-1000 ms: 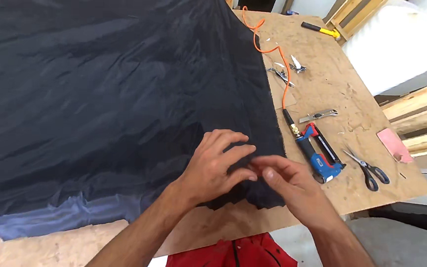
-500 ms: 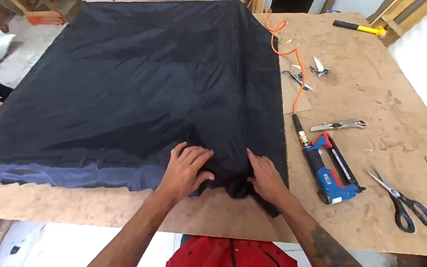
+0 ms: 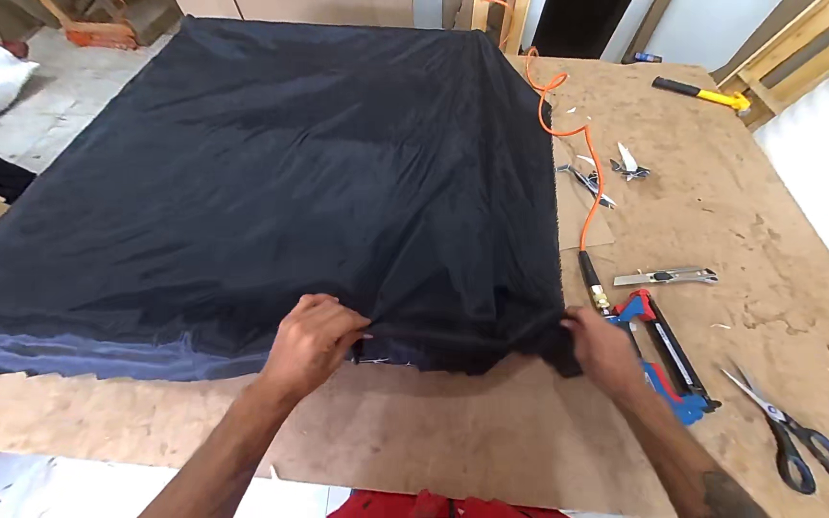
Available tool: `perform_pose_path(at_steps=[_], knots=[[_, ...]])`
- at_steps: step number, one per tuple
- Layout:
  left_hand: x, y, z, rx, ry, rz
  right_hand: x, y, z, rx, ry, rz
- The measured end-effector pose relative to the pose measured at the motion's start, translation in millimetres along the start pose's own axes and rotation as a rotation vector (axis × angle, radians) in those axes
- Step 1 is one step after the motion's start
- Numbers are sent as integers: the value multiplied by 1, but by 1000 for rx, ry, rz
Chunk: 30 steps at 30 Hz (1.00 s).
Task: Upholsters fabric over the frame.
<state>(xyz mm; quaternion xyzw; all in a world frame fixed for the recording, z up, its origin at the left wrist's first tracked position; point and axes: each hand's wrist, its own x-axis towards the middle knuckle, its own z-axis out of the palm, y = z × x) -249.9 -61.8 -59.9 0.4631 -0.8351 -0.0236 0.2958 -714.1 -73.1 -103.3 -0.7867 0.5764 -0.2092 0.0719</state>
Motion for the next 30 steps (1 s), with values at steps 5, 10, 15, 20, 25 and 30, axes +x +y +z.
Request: perform_pose_path(at_steps=[5, 10, 15, 20, 25, 30], knots=[[29, 0, -15, 147, 132, 152, 3, 23, -72, -156, 199, -162], [-5, 2, 30, 146, -143, 259, -34, 30, -60, -310, -238, 38], [19, 63, 33, 17, -247, 122, -20, -68, -18, -50, -232, -127], [46, 103, 86, 31, -271, 284, -3, -90, 34, -66, 29, -370], [37, 98, 94, -27, -130, 322, -9, -80, 35, -44, 162, -480], [29, 96, 101, -36, -126, 339, -10, -78, 35, -75, 131, -532]])
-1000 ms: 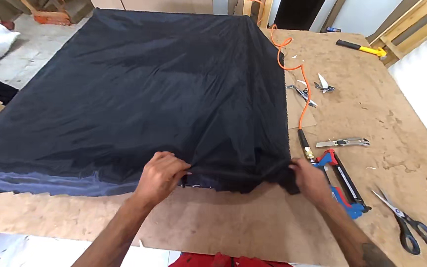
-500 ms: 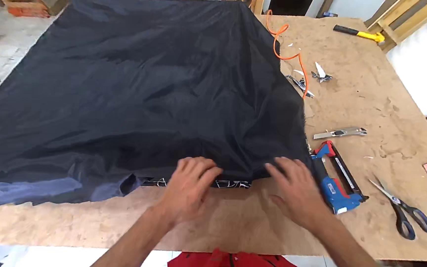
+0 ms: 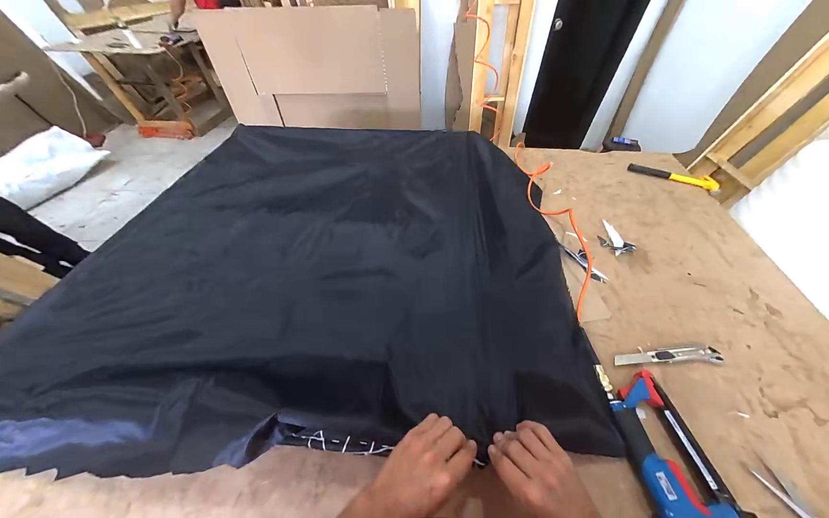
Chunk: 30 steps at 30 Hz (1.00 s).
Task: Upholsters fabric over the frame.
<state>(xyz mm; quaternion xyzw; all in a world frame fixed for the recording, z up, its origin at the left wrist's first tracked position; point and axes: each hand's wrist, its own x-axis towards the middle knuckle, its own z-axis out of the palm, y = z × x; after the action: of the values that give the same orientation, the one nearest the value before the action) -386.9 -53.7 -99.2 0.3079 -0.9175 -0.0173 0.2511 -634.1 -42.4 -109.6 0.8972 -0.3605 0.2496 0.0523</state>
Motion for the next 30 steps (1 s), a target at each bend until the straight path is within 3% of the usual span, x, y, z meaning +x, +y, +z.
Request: perform_pose_path(at_steps=[15, 23, 27, 30], knots=[[-13, -2, 6, -131, -8, -15, -4, 5, -15, 64, -85, -55], [-7, 31, -6, 219, -143, 9, -10, -1, -9, 14, -80, -32], [-16, 58, 10, 217, -11, -224, -11, -8, -5, 63, -37, 7], [-16, 90, 25, 265, -15, -456, -17, -10, -6, 117, -39, 112]])
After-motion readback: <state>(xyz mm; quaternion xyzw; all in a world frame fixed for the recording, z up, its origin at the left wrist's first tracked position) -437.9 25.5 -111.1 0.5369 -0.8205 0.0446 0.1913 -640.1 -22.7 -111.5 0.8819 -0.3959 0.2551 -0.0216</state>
